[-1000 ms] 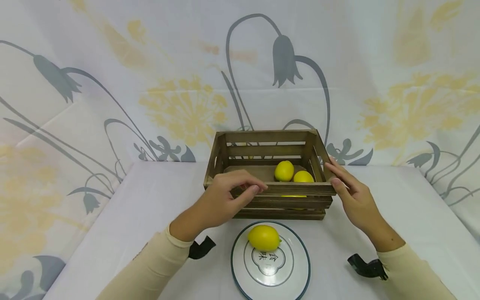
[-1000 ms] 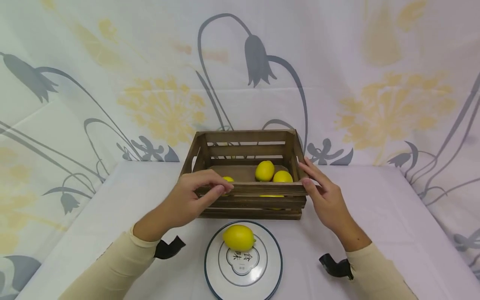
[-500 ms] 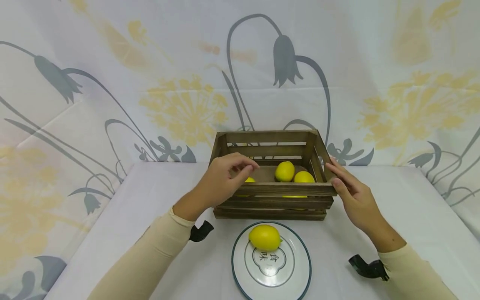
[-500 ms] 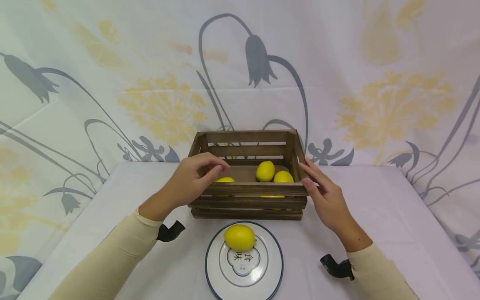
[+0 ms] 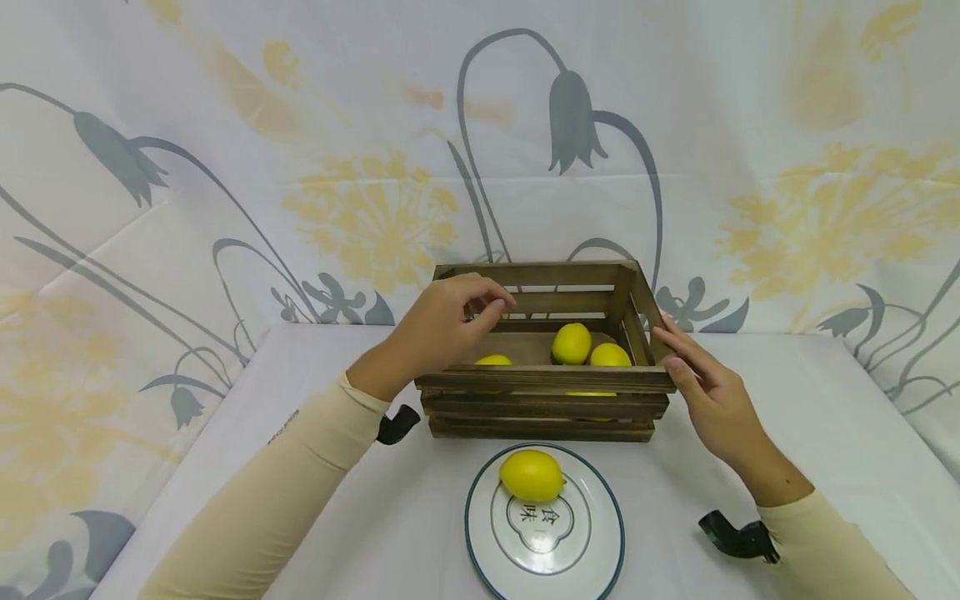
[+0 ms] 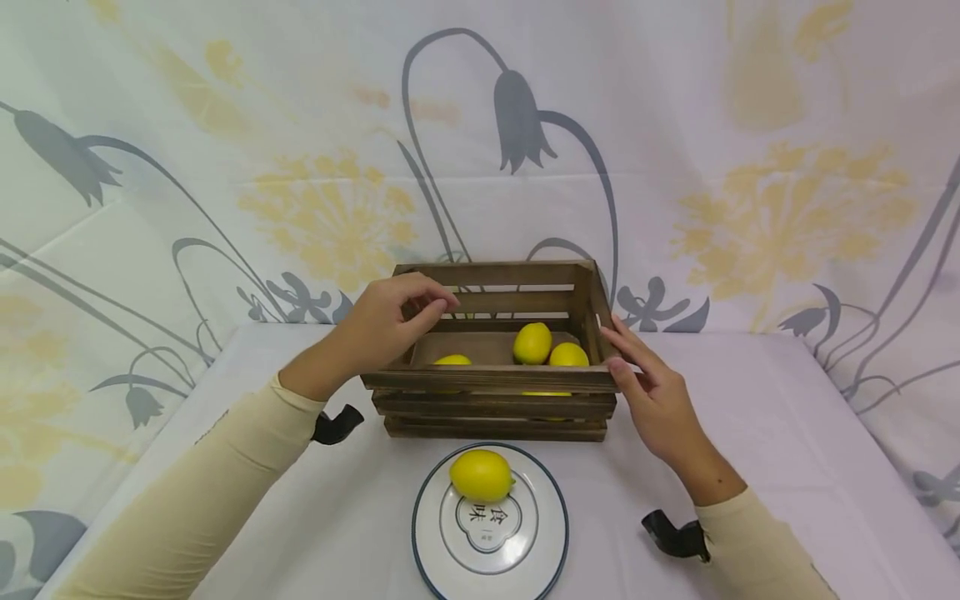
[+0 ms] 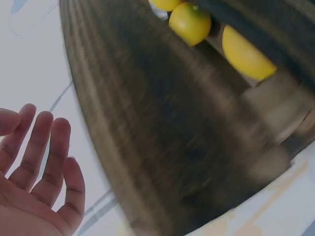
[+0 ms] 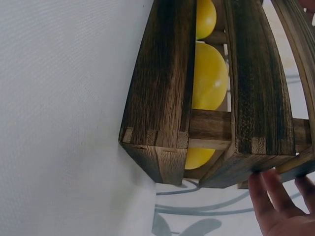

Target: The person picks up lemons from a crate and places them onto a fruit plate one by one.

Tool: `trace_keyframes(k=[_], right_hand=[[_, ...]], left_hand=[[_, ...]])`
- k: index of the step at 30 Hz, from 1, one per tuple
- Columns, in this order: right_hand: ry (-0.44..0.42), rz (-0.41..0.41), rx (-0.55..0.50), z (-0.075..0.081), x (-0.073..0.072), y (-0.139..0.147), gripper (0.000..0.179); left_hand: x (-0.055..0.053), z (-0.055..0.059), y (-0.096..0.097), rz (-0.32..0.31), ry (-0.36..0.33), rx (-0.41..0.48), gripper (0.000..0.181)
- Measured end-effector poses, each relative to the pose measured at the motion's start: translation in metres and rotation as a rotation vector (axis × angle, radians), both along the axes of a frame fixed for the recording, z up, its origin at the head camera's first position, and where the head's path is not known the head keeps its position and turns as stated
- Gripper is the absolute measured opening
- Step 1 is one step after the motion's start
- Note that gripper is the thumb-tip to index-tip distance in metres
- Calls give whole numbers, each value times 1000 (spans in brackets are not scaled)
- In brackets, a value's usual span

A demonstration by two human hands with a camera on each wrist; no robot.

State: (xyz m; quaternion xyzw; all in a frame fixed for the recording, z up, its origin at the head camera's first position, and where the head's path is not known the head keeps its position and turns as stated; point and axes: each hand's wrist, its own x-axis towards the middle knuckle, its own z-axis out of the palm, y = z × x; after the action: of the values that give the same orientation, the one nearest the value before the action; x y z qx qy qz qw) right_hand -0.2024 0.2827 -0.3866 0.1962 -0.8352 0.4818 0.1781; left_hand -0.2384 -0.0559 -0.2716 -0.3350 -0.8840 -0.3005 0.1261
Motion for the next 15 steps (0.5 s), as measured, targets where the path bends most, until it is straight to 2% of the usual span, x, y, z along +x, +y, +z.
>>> trace_keyframes(k=[6,15], right_hand=[[19,3,0,-1,-1,0,43],[-19,-11,5,-1,0,-2,43]], left_hand=[[-4,11,5,8,11,-21,20],[-7,26,31,-27,4,-60,24]])
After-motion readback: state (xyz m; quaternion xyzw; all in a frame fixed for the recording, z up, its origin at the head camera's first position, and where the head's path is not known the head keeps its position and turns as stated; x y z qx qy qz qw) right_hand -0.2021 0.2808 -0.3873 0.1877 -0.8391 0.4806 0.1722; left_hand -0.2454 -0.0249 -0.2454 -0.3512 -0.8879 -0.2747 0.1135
